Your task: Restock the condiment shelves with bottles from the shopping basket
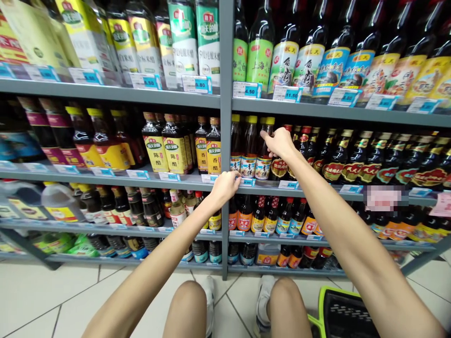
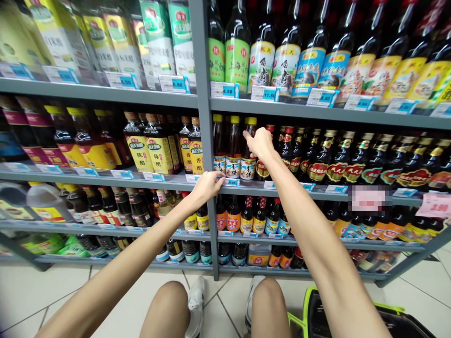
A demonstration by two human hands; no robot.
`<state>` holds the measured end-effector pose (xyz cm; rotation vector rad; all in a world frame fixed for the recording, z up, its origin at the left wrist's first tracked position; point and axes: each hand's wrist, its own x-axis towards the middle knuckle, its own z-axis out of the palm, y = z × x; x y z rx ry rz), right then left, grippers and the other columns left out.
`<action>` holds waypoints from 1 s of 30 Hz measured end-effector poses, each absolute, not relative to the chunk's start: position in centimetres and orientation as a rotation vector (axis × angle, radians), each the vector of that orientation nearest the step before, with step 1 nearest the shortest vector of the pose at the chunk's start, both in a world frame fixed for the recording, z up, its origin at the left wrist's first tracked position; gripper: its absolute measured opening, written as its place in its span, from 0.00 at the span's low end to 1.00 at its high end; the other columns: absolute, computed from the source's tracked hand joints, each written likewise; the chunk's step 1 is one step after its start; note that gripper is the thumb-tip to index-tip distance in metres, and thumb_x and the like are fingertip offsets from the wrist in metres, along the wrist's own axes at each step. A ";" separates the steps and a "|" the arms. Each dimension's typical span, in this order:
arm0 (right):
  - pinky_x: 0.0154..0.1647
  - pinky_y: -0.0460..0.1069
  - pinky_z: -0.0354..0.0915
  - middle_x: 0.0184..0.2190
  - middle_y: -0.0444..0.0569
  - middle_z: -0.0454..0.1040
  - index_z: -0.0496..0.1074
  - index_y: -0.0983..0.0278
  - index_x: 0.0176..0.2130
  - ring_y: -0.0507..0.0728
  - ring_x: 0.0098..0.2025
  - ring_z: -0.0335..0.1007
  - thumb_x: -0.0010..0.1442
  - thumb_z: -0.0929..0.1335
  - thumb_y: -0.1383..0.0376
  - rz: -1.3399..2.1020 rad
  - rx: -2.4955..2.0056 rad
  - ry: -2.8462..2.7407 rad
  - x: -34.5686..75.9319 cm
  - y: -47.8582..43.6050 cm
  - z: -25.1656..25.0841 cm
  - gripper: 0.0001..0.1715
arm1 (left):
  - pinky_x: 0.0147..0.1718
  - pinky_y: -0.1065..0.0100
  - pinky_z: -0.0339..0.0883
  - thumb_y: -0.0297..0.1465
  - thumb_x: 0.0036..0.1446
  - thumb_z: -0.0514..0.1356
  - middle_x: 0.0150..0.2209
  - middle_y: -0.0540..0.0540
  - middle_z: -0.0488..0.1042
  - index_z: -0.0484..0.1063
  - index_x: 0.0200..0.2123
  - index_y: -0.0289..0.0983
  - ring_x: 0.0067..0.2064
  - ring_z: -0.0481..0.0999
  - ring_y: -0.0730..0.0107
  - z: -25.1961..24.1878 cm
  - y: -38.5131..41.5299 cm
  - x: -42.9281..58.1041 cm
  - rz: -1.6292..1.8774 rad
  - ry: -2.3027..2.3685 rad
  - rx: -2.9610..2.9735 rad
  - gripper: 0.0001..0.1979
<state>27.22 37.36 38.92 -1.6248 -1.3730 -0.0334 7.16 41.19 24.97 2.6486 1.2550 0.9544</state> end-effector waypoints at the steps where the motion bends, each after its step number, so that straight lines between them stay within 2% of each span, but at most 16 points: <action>1: 0.22 0.58 0.74 0.12 0.45 0.66 0.73 0.63 0.31 0.62 0.15 0.71 0.66 0.73 0.51 -0.034 -1.639 -1.378 27.3 37.3 39.0 0.20 | 0.49 0.62 0.74 0.35 0.71 0.55 0.41 0.41 0.85 0.81 0.52 0.39 0.46 0.83 0.56 25.0 41.3 7.1 0.955 1.251 2.649 0.16; 6: 0.26 0.58 0.75 0.13 0.44 0.65 0.72 0.62 0.32 0.63 0.16 0.72 0.66 0.73 0.50 -0.016 -1.687 -1.376 27.4 37.2 39.4 0.20 | 0.47 0.63 0.73 0.35 0.70 0.56 0.39 0.41 0.85 0.81 0.51 0.39 0.44 0.83 0.56 24.9 41.5 7.3 0.969 1.246 2.643 0.15; 10: 0.23 0.57 0.73 0.13 0.45 0.66 0.72 0.62 0.31 0.62 0.16 0.72 0.69 0.71 0.53 0.001 -1.691 -1.357 27.1 37.2 39.1 0.19 | 0.44 0.65 0.73 0.34 0.70 0.56 0.37 0.43 0.84 0.81 0.51 0.39 0.41 0.83 0.59 24.7 41.5 7.3 0.981 1.229 2.627 0.15; 12: 0.23 0.56 0.73 0.14 0.45 0.68 0.73 0.63 0.34 0.61 0.16 0.72 0.69 0.70 0.53 -0.019 -1.626 -1.368 26.9 36.8 38.5 0.18 | 0.43 0.65 0.73 0.34 0.70 0.56 0.36 0.43 0.84 0.81 0.50 0.39 0.40 0.83 0.59 24.6 41.5 7.2 0.989 1.219 2.619 0.14; 17: 0.41 0.56 0.75 0.19 0.43 0.73 0.75 0.66 0.48 0.60 0.23 0.75 0.69 0.69 0.60 -0.337 -1.429 -1.420 26.3 34.4 34.4 0.13 | 0.43 0.65 0.72 0.33 0.71 0.56 0.39 0.41 0.84 0.81 0.47 0.39 0.41 0.83 0.59 24.9 41.7 7.0 0.995 1.248 2.627 0.13; 19: 0.40 0.54 0.74 0.19 0.42 0.74 0.75 0.65 0.48 0.59 0.24 0.76 0.69 0.67 0.61 -0.277 -1.443 -1.484 25.8 33.1 31.7 0.12 | 0.45 0.64 0.72 0.34 0.71 0.56 0.40 0.40 0.84 0.80 0.46 0.39 0.44 0.83 0.56 25.3 41.5 6.9 0.965 1.279 2.676 0.13; 21: 0.35 0.52 0.71 0.19 0.41 0.73 0.75 0.64 0.49 0.58 0.23 0.75 0.69 0.67 0.60 -0.135 -1.492 -1.546 25.3 31.5 28.3 0.14 | 0.44 0.63 0.71 0.34 0.71 0.56 0.38 0.40 0.83 0.79 0.49 0.38 0.43 0.83 0.55 25.2 41.0 6.6 0.999 1.308 2.701 0.13; 24: 0.29 0.49 0.67 0.19 0.39 0.71 0.75 0.63 0.53 0.55 0.21 0.70 0.70 0.67 0.55 0.072 -1.498 -1.510 24.7 27.0 21.2 0.18 | 0.35 0.68 0.67 0.36 0.73 0.55 0.27 0.47 0.78 0.75 0.55 0.37 0.30 0.79 0.63 23.1 39.2 5.7 1.259 1.170 2.672 0.16; 26: 0.27 0.47 0.64 0.19 0.38 0.68 0.75 0.63 0.52 0.53 0.20 0.66 0.71 0.66 0.52 0.180 -1.491 -1.386 24.7 22.0 15.2 0.20 | 0.29 0.72 0.62 0.39 0.73 0.53 0.21 0.53 0.71 0.74 0.53 0.37 0.22 0.71 0.70 19.5 38.0 4.8 1.373 0.946 2.642 0.16; 28: 0.26 0.46 0.63 0.20 0.38 0.67 0.75 0.62 0.51 0.52 0.21 0.64 0.71 0.66 0.50 0.298 -1.583 -1.183 25.4 15.4 8.5 0.22 | 0.27 0.73 0.60 0.40 0.73 0.51 0.22 0.52 0.72 0.75 0.50 0.38 0.21 0.71 0.72 14.4 37.0 3.8 1.130 0.773 2.690 0.17; 30: 0.23 0.47 0.62 0.19 0.39 0.67 0.75 0.64 0.51 0.53 0.20 0.64 0.69 0.66 0.46 0.424 -1.703 -0.884 26.5 7.5 2.3 0.26 | 0.31 0.69 0.65 0.41 0.70 0.52 0.25 0.46 0.76 0.77 0.48 0.38 0.28 0.77 0.64 8.7 36.5 3.0 0.556 0.718 2.724 0.18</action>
